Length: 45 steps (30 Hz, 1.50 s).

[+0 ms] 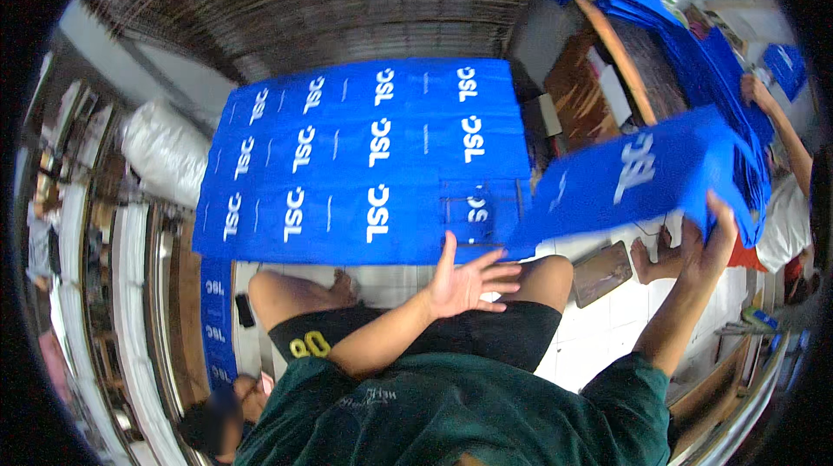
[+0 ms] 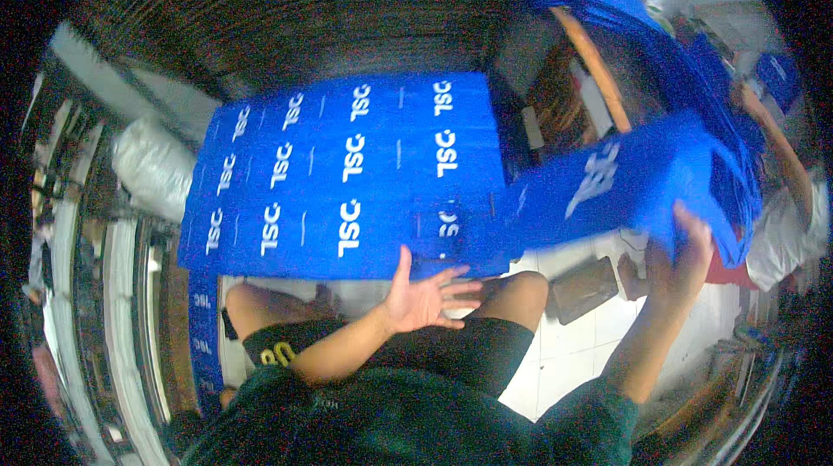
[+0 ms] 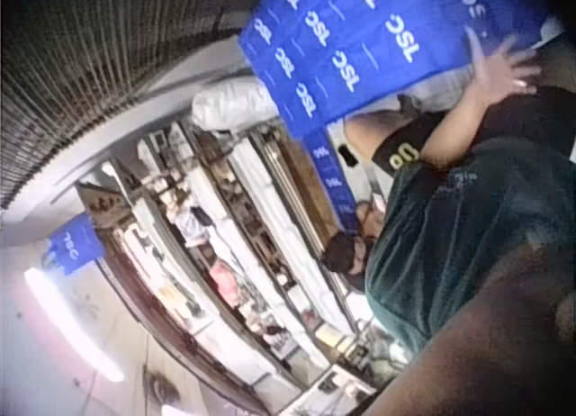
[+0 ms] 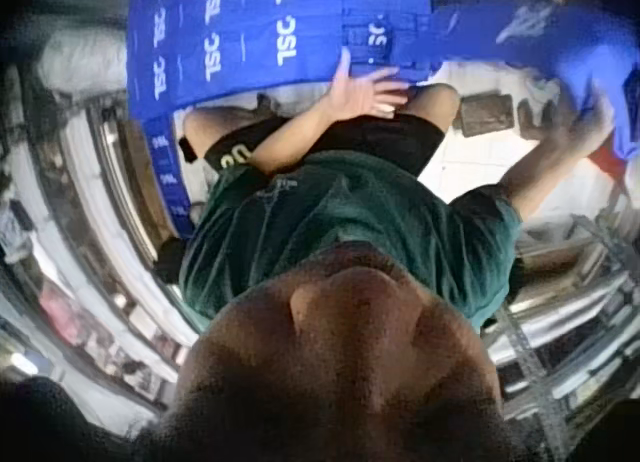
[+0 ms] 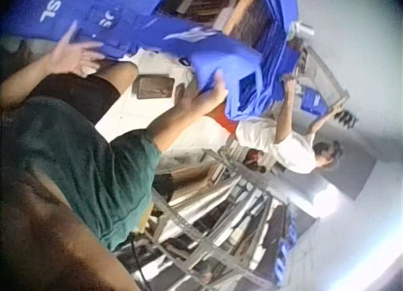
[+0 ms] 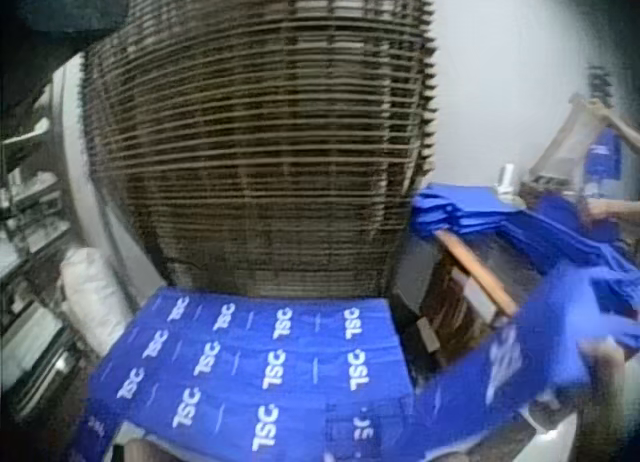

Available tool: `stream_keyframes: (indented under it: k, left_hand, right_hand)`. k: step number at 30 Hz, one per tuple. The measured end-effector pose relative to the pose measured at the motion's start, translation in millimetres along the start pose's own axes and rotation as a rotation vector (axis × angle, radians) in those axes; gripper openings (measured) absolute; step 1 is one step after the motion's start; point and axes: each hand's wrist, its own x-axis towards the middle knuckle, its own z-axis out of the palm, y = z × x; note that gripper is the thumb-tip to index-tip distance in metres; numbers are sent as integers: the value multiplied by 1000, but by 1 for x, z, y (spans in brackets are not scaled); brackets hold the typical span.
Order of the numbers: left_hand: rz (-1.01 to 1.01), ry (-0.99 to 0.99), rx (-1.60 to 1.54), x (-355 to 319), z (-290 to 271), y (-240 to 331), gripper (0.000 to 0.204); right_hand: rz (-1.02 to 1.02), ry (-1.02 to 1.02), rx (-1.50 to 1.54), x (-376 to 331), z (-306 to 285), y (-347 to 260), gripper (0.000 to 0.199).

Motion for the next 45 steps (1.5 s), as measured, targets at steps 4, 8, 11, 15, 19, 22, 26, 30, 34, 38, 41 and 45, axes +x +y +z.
stream_keyframes:
  k: [4,8,11,15,19,22,26,30,34,38,41,45]
  left_hand:
    - [148,188,-34,-39,5,12,90]
    - [290,490,221,-79,-5,15,63]
    - [560,653,365,-83,4,34,75]
    - [871,649,809,-88,-14,52,71]
    - [692,1088,1208,-84,-89,51,50]
    - [465,1214,1580,-63,-138,54,37]
    - [462,1330,1667,-61,-170,42,32]
    - [458,1405,1671,-59,-167,39,31]
    - [457,1384,1647,-59,-162,40,31]
    - [494,1395,1715,-58,-166,39,32]
    - [493,1393,1725,-60,-164,39,32]
    - [499,1390,1737,-57,-163,40,32]
  right_hand:
    - [305,-292,-204,-46,11,43,51]
    - [506,-258,-201,-49,16,81,32]
    - [559,-265,-195,-41,23,103,23]
    - [567,-325,-305,-22,-3,155,38]
    - [461,-388,-633,-25,-41,266,45]
    - [483,-311,-596,-30,-93,362,35]
    - [294,-317,-864,-40,-102,409,25]
    - [232,-261,-828,-44,-100,414,25]
    - [175,-120,-946,-52,-98,412,29]
    - [218,-71,-1007,-54,-89,402,37]
    - [263,-75,-1058,-58,-78,390,37]
    - [196,-47,-1140,-56,-85,397,36]
